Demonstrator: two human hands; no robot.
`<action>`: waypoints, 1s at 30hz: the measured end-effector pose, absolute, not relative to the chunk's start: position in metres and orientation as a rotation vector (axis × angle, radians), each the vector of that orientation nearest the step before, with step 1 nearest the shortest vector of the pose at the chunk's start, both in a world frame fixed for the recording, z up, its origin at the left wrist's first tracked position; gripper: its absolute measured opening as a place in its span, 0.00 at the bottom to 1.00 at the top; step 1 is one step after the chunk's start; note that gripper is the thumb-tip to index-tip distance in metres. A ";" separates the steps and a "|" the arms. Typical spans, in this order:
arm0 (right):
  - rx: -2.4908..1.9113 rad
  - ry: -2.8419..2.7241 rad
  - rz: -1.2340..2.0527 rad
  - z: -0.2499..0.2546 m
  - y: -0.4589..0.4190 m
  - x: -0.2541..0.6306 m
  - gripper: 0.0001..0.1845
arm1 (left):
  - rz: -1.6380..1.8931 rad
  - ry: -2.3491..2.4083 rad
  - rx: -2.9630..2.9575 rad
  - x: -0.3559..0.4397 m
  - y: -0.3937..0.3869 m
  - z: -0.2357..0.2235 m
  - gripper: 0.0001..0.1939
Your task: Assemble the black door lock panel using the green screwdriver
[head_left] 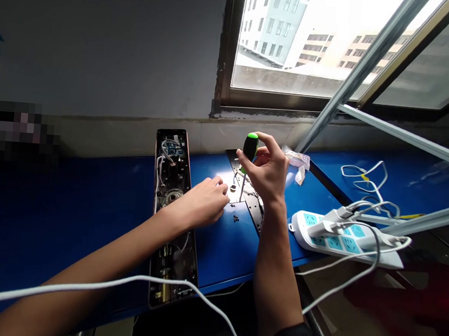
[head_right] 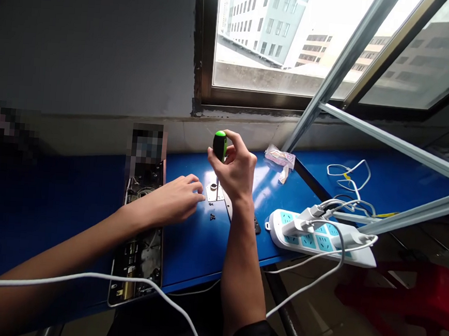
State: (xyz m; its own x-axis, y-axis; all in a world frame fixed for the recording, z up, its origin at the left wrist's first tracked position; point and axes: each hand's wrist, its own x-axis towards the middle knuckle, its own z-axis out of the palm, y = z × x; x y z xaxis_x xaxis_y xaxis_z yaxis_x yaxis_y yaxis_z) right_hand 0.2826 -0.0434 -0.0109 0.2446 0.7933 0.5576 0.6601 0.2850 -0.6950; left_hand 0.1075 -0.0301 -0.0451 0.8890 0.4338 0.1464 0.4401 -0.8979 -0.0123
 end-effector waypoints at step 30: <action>-1.405 -1.521 0.308 -0.012 -0.046 0.279 0.18 | -0.438 -0.674 -3.054 0.099 -0.033 -0.052 0.10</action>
